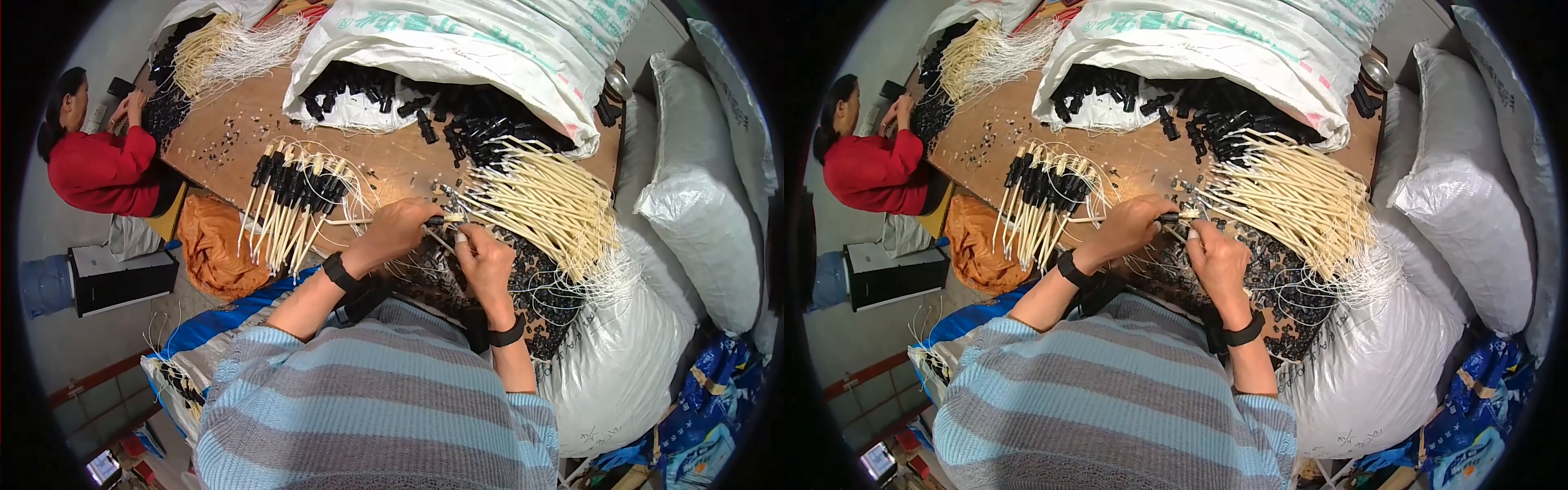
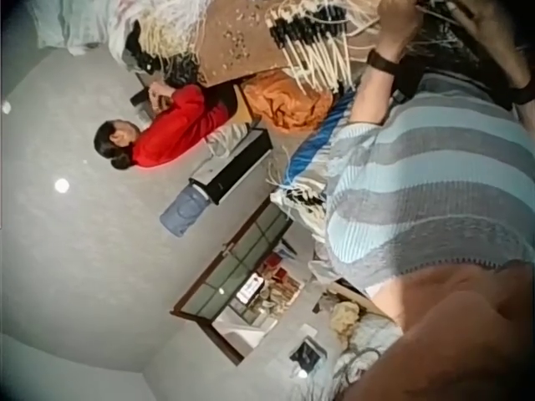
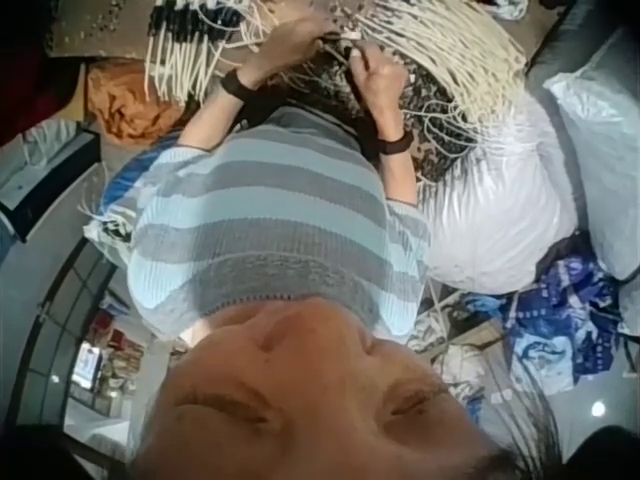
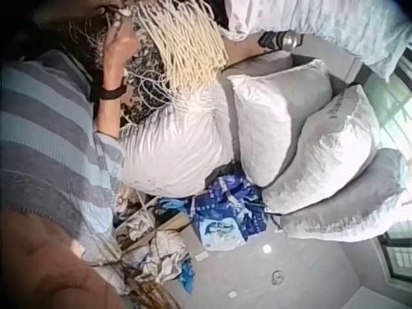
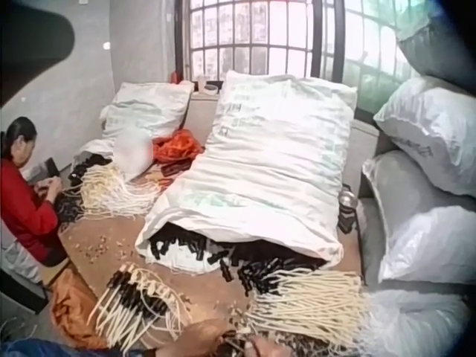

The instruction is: The person gathers a bundle of black plastic components and white cords into a blue bag, then assembles individual units by threading a cord through each component by hand.

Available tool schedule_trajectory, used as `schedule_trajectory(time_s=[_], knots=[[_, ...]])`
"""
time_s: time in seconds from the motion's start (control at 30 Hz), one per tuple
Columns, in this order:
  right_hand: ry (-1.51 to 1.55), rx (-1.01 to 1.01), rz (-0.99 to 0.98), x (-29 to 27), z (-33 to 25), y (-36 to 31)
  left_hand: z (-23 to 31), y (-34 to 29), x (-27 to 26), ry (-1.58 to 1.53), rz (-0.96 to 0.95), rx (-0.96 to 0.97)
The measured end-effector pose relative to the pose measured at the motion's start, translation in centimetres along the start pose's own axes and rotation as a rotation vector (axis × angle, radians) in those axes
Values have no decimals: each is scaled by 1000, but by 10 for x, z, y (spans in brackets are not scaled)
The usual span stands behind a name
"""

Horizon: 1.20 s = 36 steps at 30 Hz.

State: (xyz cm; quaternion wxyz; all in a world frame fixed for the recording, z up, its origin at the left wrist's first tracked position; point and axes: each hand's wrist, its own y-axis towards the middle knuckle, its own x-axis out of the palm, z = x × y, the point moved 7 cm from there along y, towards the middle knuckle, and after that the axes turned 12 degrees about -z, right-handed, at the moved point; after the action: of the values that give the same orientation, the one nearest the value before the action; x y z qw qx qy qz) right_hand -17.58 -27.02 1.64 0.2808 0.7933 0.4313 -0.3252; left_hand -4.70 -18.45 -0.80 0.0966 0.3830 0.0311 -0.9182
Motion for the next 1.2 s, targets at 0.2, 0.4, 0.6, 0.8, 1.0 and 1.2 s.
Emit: schedule_trajectory(time_s=[0.2,0.4,0.6,0.8,1.0,1.2], knots=[[79,9,-47,10,3,-1,10,0,5,-1,-20,13],[161,-34,-121,17,-5,-2,15,2,8,-114,-168,-26],[65,18,-197,23,-3,-5,20,-1,-12,-151,83,175],[276,6,-248,24,0,-11,25,-6,-16,-279,96,291],[447,282,-95,21,29,-25,-22,22,-2,165,89,257],[596,393,-90,28,46,-30,-68,8,-38,-83,181,-87]])
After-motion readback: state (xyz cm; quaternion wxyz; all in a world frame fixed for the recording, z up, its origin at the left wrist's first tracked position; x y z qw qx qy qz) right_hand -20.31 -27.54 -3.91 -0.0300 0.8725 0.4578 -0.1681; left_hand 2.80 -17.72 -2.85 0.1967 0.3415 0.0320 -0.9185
